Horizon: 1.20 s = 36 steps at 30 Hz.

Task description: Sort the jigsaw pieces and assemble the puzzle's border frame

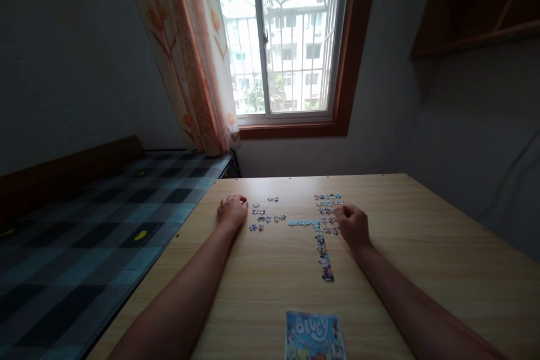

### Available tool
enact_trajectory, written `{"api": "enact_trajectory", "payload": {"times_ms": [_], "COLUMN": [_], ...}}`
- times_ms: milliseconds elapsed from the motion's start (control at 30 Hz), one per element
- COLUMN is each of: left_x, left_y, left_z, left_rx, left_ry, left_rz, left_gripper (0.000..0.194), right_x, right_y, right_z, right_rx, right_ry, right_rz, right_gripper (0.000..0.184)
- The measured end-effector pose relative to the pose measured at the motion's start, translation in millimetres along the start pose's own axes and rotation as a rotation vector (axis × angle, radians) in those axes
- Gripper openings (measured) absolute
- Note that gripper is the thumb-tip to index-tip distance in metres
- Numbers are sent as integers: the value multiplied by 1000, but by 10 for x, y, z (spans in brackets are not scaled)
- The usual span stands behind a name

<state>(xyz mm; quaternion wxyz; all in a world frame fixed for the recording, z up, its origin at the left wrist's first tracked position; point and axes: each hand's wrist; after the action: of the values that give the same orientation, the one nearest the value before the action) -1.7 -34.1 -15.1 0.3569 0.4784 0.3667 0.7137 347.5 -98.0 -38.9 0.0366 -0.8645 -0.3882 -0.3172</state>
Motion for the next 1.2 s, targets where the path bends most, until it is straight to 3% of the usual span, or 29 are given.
{"api": "enact_trajectory", "payload": {"times_ms": [400,600,767,1000,1200], "left_x": [5,42,71,112,56], "left_y": [43,33,26,-48,16], "left_z": [37,-12,-61,-144,-119], "left_rx": [32,-297,-446,-576,-628], "left_ry": [31,108,130,270,334], "left_rz": [-15,63,160,254,282], "left_gripper": [23,13,29,33,28], "right_x": [-1,-6,-10,-18,-42], "right_y": [-9,-23,-34,-80,-95], "right_z": [17,45,47,43,14], "right_rx": [13,13,-2,-59,-182], "right_ry": [-14,-4,14,263,462], "right_rz": [-1,-4,-13,-73,-117], "right_gripper": [40,41,42,40,40]}}
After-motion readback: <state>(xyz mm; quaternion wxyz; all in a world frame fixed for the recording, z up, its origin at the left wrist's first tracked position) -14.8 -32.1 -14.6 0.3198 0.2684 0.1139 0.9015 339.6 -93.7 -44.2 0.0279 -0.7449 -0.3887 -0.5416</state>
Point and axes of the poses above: each hand's wrist, its own x-axis towards the middle knuckle, its own y-axis out of the back of the hand, z = x × y, and after that the axes turned 9 degrees about z, right-handed
